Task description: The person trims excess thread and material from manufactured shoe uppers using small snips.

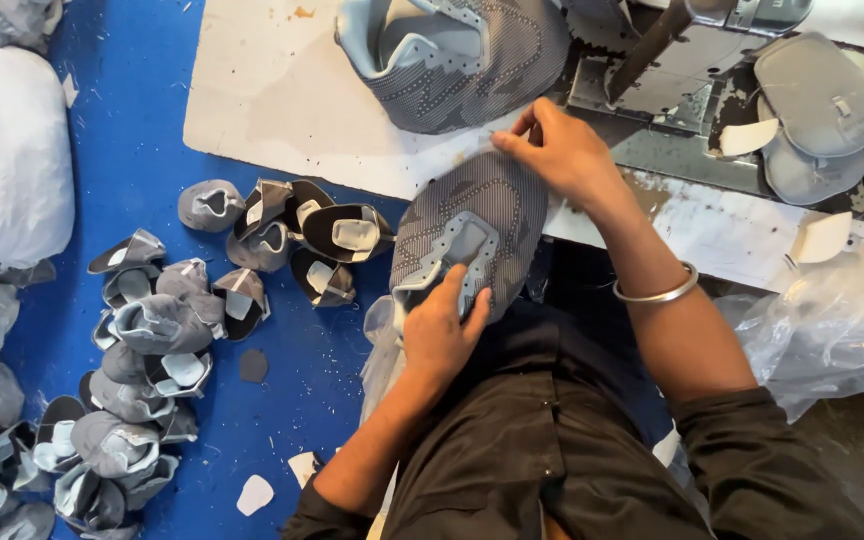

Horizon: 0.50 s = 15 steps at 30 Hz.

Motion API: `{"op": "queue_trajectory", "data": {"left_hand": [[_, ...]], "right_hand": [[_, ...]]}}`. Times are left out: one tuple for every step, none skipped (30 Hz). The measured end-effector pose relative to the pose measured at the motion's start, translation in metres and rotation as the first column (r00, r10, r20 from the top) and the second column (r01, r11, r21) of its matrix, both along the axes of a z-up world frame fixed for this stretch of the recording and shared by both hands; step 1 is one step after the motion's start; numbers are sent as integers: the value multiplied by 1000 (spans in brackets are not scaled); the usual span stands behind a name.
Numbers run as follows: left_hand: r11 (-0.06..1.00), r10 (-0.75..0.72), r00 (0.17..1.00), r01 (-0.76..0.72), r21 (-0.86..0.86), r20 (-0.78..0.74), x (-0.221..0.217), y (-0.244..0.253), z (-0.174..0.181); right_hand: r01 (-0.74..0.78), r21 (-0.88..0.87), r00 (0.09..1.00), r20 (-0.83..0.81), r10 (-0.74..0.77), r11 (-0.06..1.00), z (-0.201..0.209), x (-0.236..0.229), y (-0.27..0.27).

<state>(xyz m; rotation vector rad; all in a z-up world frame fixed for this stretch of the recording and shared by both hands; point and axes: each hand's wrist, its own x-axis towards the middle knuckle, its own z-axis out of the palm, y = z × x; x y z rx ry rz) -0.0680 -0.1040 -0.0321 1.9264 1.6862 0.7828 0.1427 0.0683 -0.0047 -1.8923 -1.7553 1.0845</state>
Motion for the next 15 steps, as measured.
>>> {"op": "queue_trajectory", "data": {"left_hand": [[1000, -14, 1000, 15, -11, 20, -1, 2, 0], [999, -28, 999, 29, -21, 40, -3, 4, 1], [999, -25, 999, 26, -20, 40, -4, 5, 1], [999, -33, 999, 34, -23, 41, -5, 6, 1], [999, -41, 998, 43, -28, 43, -5, 6, 0], [999, -39, 998, 40, -28, 45, -5, 8, 3], [998, -34, 999, 37, -60, 40, -5, 8, 6], [995, -30, 999, 33, -91, 35, -4, 9, 8], [995, -35, 999, 38, -91, 37, -4, 9, 7], [997, -33, 999, 36, -71, 41, -3, 9, 6], [998, -31, 999, 33, -52, 43, -4, 8, 6], [998, -33, 999, 35, -51, 43, -3, 9, 6], [997, -41, 999, 44, -68, 36, -4, 8, 6], [995, -49, 998, 51, -84, 29, -4, 8, 5], [995, -45, 999, 47, -87, 27, -6, 7, 6]], "right_hand": [[-1, 36, 1000, -29, 3, 999, -4, 2, 3], [-2, 71, 998, -58, 6, 997, -9, 3, 5], [-5, 72, 998, -57, 9, 997, -6, 3, 8], [10, 38, 999, -42, -8, 999, -4, 3, 10], [25, 3, 999, -25, -25, 1000, -2, 3, 12], [23, 3, 999, -23, -22, 1000, -3, 2, 17], [4, -39, 1000, -26, -5, 999, -4, 2, 21], [-14, -80, 1000, -29, 11, 997, -5, 2, 24], [-9, -79, 1000, -27, 7, 997, -9, -1, 26], [-11, -81, 998, -67, 6, 997, -12, -5, 28], [-15, -82, 994, -108, 6, 997, -16, -9, 30], [-13, -81, 994, -108, 4, 997, -15, -10, 28], [17, -79, 997, -67, -22, 997, -14, -13, 27], [47, -75, 998, -27, -49, 996, -13, -16, 26], [43, -78, 999, -29, -45, 996, -23, -12, 24]]}}
